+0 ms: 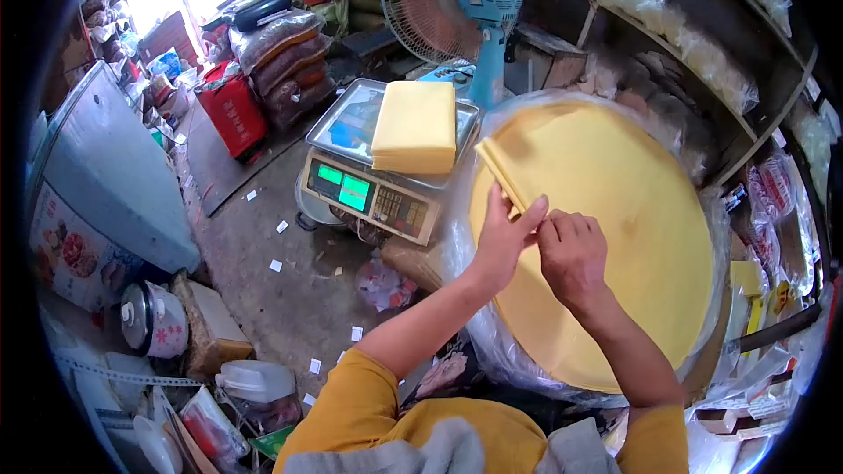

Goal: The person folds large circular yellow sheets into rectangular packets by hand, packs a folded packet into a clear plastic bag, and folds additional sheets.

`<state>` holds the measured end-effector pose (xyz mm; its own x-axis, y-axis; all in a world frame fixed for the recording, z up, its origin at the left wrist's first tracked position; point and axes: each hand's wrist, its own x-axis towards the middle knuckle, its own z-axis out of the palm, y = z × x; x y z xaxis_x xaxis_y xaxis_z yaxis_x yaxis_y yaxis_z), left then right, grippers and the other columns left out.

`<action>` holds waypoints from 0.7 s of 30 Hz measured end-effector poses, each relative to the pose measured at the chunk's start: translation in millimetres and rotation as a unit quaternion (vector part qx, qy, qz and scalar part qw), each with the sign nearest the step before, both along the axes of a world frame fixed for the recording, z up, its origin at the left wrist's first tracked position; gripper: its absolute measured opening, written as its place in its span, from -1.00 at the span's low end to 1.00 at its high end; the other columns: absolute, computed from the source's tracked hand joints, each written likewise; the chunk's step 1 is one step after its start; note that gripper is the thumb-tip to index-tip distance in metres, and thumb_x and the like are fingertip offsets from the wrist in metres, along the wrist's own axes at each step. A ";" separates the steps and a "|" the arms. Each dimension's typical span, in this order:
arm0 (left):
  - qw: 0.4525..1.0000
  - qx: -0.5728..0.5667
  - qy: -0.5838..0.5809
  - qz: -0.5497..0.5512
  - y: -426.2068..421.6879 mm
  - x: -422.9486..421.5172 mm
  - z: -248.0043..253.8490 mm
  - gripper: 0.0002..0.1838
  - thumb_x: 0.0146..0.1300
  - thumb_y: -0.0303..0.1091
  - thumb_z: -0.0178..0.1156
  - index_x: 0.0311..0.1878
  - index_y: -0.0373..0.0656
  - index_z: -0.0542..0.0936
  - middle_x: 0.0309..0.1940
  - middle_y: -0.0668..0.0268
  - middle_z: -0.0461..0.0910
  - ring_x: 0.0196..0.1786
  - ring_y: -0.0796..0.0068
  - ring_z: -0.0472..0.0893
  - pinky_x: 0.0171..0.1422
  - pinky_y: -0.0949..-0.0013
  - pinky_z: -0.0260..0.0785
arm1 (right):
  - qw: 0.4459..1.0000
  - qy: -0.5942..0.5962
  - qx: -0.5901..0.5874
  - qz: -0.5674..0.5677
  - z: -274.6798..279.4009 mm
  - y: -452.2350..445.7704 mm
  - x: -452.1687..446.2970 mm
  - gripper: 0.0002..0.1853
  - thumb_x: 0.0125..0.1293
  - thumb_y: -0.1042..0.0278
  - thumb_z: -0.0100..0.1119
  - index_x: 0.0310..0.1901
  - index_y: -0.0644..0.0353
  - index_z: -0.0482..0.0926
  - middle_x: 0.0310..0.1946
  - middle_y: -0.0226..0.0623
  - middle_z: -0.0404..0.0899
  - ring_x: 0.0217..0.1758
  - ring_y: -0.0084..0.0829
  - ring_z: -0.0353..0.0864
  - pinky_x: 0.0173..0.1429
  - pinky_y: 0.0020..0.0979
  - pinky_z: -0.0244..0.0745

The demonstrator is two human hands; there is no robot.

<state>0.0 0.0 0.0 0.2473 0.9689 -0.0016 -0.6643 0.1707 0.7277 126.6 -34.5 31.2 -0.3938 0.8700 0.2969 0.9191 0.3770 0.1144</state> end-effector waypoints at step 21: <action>0.909 0.054 0.383 0.156 245.5 -211.6 -34.6 -0.39 -0.05 -0.65 0.06 0.21 -0.33 0.41 -0.13 0.22 0.56 -0.17 0.41 0.57 -0.08 0.43 0.39 | 0.936 0.289 -0.084 -0.185 -94.5 -150.0 128.5 -0.65 0.12 0.58 0.15 -0.01 0.23 0.49 0.02 -0.04 0.49 -0.01 -0.08 0.56 0.01 -0.22 0.51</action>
